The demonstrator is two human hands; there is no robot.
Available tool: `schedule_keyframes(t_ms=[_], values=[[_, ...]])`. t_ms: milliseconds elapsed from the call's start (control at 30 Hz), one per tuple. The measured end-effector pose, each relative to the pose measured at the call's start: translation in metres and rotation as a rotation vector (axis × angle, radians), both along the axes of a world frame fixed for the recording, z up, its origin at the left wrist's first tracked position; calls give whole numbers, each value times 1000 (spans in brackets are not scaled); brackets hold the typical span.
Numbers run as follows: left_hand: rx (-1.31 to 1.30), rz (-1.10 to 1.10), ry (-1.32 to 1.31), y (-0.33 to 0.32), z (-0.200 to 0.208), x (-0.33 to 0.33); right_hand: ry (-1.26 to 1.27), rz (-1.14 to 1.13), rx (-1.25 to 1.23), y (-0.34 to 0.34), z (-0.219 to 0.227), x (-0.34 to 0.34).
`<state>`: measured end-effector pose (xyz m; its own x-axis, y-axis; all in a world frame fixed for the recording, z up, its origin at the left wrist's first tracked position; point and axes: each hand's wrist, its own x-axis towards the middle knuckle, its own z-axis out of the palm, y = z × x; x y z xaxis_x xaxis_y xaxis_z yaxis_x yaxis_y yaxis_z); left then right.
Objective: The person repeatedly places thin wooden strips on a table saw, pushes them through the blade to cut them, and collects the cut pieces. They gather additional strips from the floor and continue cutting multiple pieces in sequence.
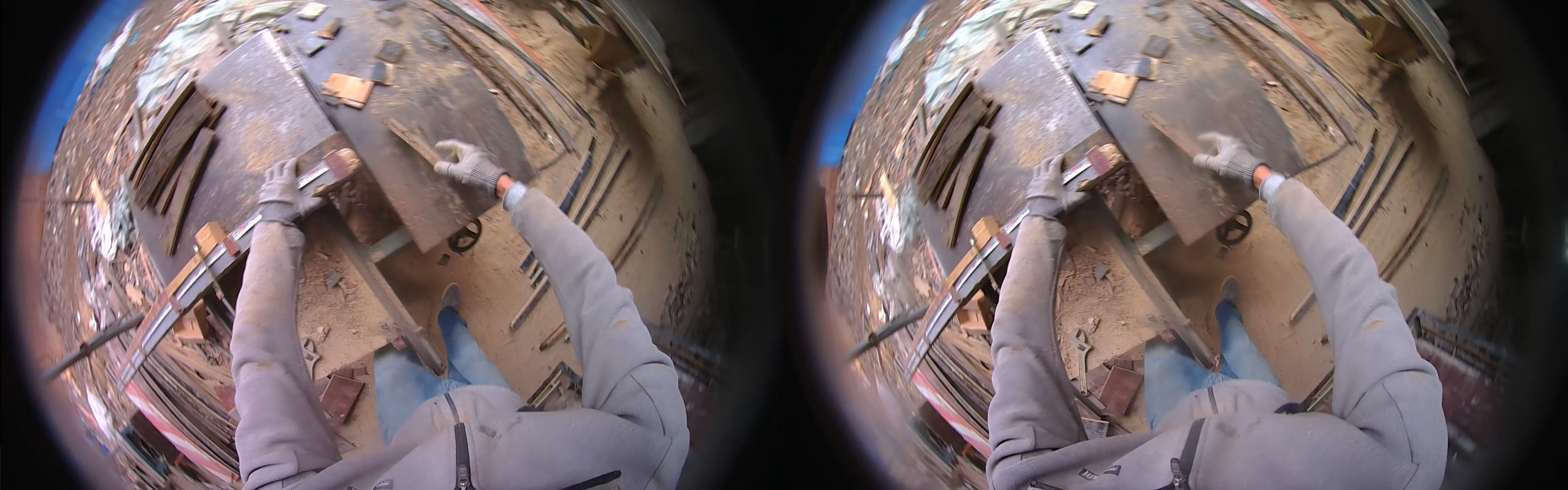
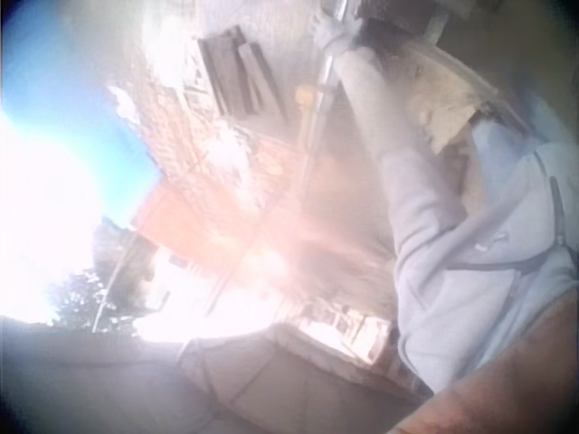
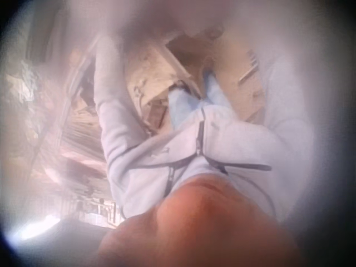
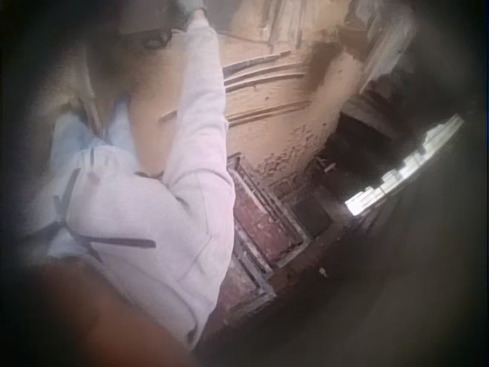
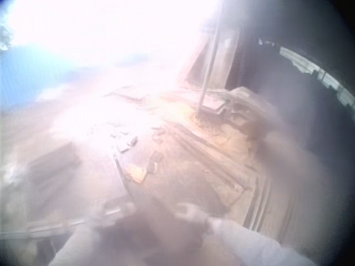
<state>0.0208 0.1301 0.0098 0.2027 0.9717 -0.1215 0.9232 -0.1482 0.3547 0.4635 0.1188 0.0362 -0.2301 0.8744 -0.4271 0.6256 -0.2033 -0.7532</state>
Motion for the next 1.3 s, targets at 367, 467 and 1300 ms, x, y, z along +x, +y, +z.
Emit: schedule_keyframes(t_ms=[367, 467, 1300], values=[[-139, 289, 44, -55, -14, 18, 516, -398, -56, -210, 38, 31], [-87, 388, -19, -79, -17, 9, 458, -383, 93, -220, 43, 38], [83, -72, 40, -273, -2, 148, -259, 708, 731, -134, -50, 3]])
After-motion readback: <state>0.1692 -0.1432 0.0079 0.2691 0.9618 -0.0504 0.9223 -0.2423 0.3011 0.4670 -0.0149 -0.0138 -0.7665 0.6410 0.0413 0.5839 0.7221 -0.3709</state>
